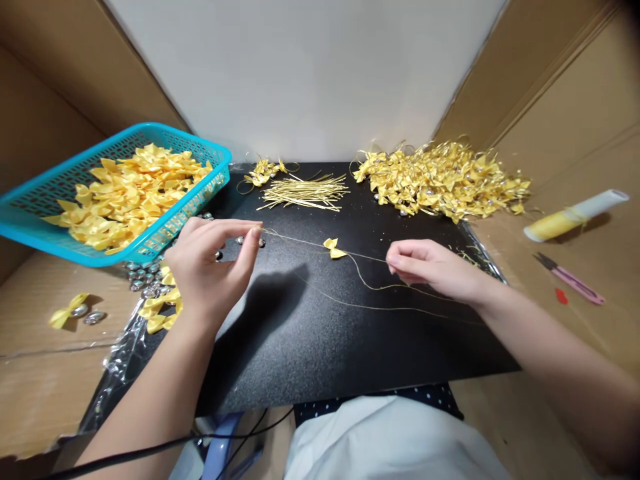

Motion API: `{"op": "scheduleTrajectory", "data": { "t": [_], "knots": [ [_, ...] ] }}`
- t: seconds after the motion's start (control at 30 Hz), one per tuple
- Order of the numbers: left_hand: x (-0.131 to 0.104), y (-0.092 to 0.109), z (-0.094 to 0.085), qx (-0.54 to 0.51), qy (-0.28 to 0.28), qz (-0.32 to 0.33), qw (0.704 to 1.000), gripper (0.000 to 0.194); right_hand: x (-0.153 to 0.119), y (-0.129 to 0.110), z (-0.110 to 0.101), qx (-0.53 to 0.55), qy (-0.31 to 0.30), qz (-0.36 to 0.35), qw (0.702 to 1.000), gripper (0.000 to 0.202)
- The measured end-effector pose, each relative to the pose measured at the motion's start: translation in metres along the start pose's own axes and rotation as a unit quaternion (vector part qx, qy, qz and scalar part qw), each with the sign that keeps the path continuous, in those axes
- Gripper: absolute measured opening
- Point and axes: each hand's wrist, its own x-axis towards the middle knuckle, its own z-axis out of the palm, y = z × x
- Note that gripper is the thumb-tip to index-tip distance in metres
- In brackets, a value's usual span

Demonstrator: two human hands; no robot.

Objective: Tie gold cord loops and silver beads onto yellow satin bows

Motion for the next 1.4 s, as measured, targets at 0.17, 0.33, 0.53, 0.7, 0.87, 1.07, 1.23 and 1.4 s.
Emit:
{"op": "scheduleTrajectory", "data": {
  "t": [0.17, 0.33, 0.53, 0.7, 0.87, 1.07, 1.23, 1.4],
  "knots": [
    [-0.001, -0.004, 0.002, 0.004, 0.002, -0.009, 1.000, 0.004, -0.018, 0.004, -0.012, 0.074, 0.002, 0.043, 0.996, 0.042],
    [-0.002, -0.009, 0.005, 0.018, 0.009, -0.032, 0.999, 0.007, -0.035, 0.006, -0.032, 0.164, -0.007, 0.110, 0.980, 0.044],
    [-0.002, -0.014, 0.008, 0.030, 0.019, -0.052, 0.998, 0.012, -0.050, 0.012, -0.044, 0.122, 0.012, 0.162, 0.979, 0.044],
    [-0.002, -0.014, 0.007, 0.027, 0.014, -0.049, 0.998, 0.012, -0.080, 0.007, -0.030, -0.132, -0.082, 0.169, 0.973, 0.037],
    [-0.001, -0.013, 0.004, 0.038, -0.003, -0.050, 0.998, 0.011, -0.099, -0.006, -0.044, -0.369, 0.071, 0.053, 0.925, 0.025],
    [-0.002, -0.014, 0.004, 0.032, 0.002, -0.018, 0.999, 0.005, -0.015, -0.016, -0.024, -0.412, 0.138, -0.078, 0.897, 0.021],
    [-0.002, -0.011, 0.002, 0.020, 0.001, 0.025, 0.999, 0.003, 0.064, -0.018, 0.027, -0.368, 0.059, -0.187, 0.909, 0.027],
    [0.001, -0.010, 0.000, 0.020, 0.006, 0.040, 0.999, 0.005, 0.100, -0.020, 0.055, -0.335, -0.011, -0.198, 0.921, 0.024]
  ]
}}
